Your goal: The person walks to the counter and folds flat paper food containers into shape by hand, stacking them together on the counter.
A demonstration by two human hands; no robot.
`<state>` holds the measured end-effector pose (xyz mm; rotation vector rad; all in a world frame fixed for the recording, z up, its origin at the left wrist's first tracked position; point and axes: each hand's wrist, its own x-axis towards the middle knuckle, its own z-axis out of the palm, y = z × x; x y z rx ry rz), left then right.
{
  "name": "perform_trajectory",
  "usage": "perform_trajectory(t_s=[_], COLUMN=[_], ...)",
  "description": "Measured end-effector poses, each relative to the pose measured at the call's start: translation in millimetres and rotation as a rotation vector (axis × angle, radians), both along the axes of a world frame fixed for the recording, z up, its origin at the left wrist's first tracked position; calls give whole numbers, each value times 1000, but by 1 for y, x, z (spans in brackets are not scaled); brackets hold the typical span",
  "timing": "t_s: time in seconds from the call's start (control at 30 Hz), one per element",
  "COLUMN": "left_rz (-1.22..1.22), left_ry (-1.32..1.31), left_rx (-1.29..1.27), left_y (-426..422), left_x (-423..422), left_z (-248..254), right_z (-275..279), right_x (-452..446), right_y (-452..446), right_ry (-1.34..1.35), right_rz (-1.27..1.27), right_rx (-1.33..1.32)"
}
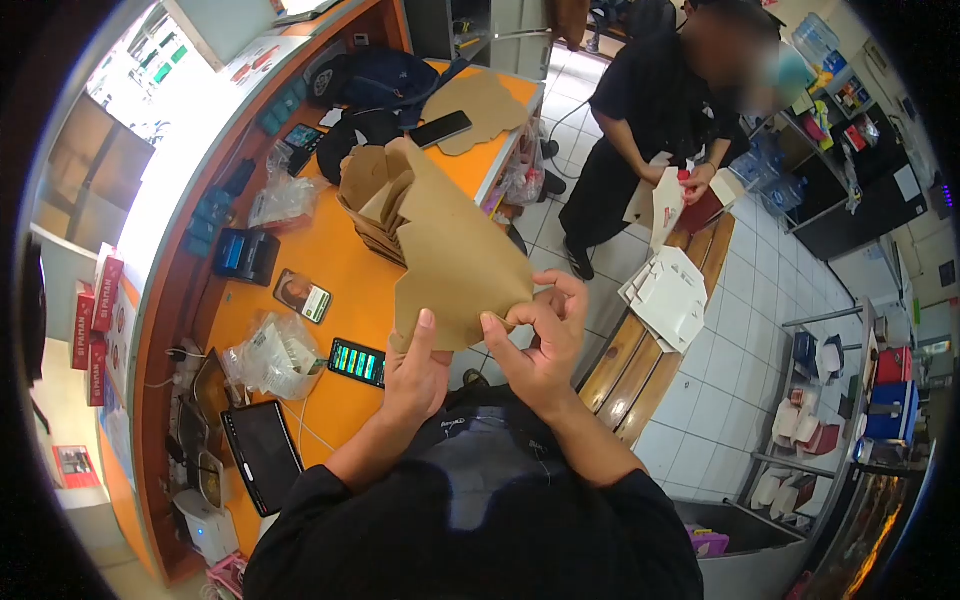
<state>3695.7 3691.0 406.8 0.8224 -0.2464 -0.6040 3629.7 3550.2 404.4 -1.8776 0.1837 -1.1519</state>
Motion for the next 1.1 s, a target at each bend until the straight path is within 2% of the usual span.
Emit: perform_trajectory(t_s=[0.13,0.3,0.43,0.53,0.57,0.6,0.63,0.67,0.73,0.77,0.8,0.87,1.07,1.1], left_rz=[29,-191,-334,-455,-473,-447,-422,-395,-750,-927,-808,-851,-942,-943], left_ry=[63,77,124,88,13,-121,-386,-650,-915,-1036,-1094,-1091,-1067,-1049], left_rx=[-124,-146,-71,162,177,165,262,365,761,971,903,866,825,837], left_y=[-6,9,17,25,28,30,31,32,36,39,44,48,53,54], left_x=[-6,13,20,20,16,13,11,13,16,21,15,11,15,15], left_z=[-2,-12,-15,-49,-17,-5,-12,-18,-4,3,-13,-27,-20,-20], right_z=[10,24,-6,-36,-46,-57,-64,-60,-49,-58,-64,-61,-52,-46], right_x=[3,-4,-2,-3,-8,-15,-22,-25,-34,-36,-38,-43,-44,-45], right_y=[0,-20,-32,-29,-24,-18,-13,-7,8,5,3,-14,-40,-40], right_ry=[-22,204,366,460,472,481,493,538,610,590,559,720,696,756], right_rz=[23,244,440,555,557,556,553,474,311,334,347,489,495,512], right_rx=[20,10,443,633,629,626,625,516,305,152,3,-277,-242,-187])
